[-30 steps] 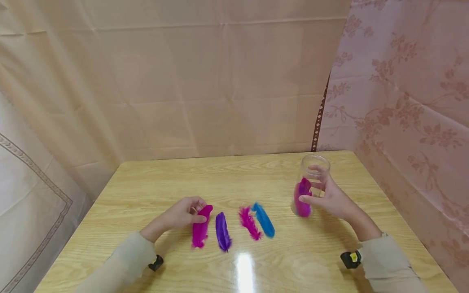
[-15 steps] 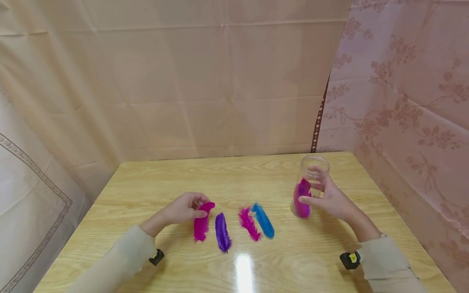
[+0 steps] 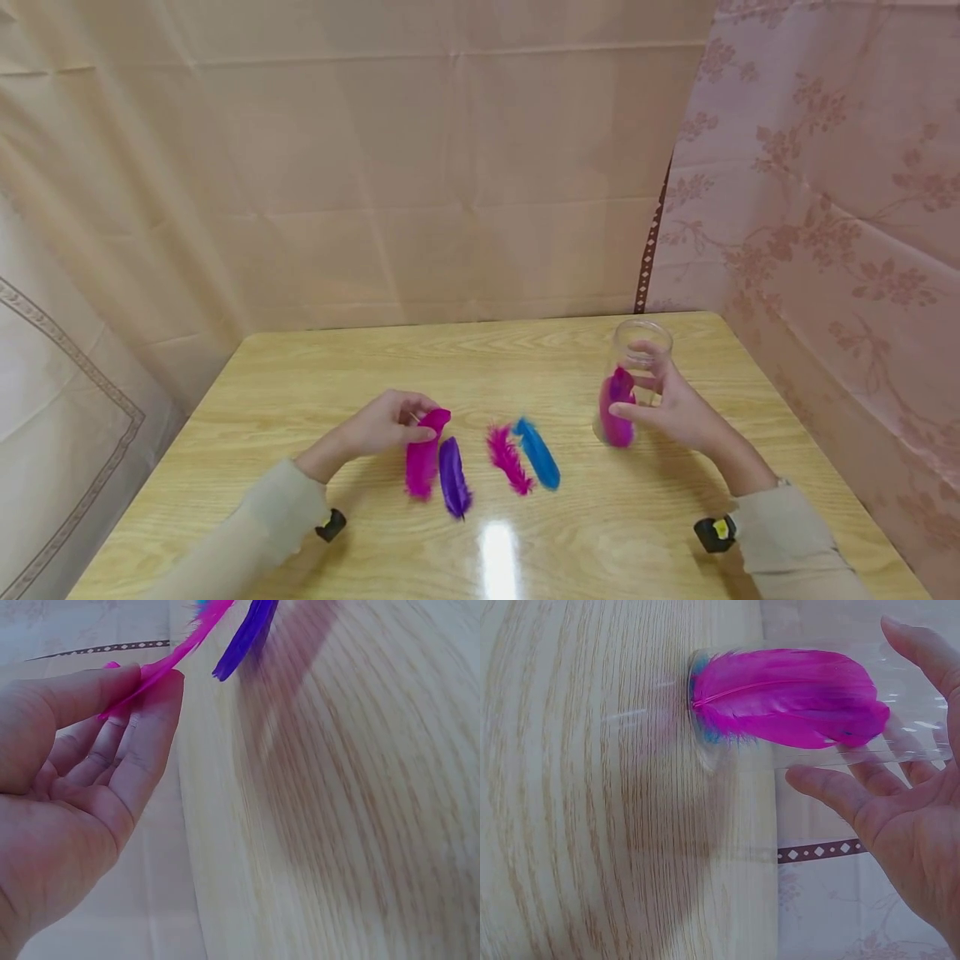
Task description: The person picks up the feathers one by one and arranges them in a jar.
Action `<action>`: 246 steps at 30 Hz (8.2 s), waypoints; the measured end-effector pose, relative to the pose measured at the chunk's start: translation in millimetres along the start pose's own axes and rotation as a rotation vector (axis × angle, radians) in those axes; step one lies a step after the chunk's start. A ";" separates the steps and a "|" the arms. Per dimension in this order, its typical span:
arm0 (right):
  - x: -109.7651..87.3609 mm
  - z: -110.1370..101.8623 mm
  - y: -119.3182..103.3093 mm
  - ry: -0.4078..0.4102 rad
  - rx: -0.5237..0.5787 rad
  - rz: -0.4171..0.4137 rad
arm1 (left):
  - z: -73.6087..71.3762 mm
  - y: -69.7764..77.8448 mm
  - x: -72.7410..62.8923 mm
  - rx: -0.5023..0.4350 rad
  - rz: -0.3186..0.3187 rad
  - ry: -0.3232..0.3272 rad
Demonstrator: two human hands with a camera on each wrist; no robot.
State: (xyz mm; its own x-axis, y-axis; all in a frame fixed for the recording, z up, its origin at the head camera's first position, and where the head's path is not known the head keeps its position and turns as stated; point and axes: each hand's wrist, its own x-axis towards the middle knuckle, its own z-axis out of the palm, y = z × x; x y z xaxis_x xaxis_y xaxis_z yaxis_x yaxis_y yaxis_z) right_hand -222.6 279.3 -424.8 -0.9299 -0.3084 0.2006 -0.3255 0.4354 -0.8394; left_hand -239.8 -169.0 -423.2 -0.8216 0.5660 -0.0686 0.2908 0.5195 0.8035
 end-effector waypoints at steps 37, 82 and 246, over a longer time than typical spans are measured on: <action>-0.9 0.6 0.6 0.001 -0.015 -0.004 | 3.0 52.9 38.1 -0.224 0.013 -0.027; -1.5 -1.8 -0.8 -0.007 0.002 0.034 | -10.6 91.5 62.0 -0.238 0.064 -0.032; -2.6 -11.9 0.1 -0.053 -0.030 0.003 | 80.5 227.2 173.6 -0.092 0.372 0.093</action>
State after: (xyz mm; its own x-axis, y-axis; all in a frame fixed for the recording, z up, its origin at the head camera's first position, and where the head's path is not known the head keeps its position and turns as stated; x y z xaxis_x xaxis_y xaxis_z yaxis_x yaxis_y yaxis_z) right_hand -222.3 290.2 -419.4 -0.9208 -0.3511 0.1700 -0.3281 0.4610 -0.8245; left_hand -276.9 98.9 -300.2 -0.7104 0.6424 0.2875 0.5351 0.2276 0.8135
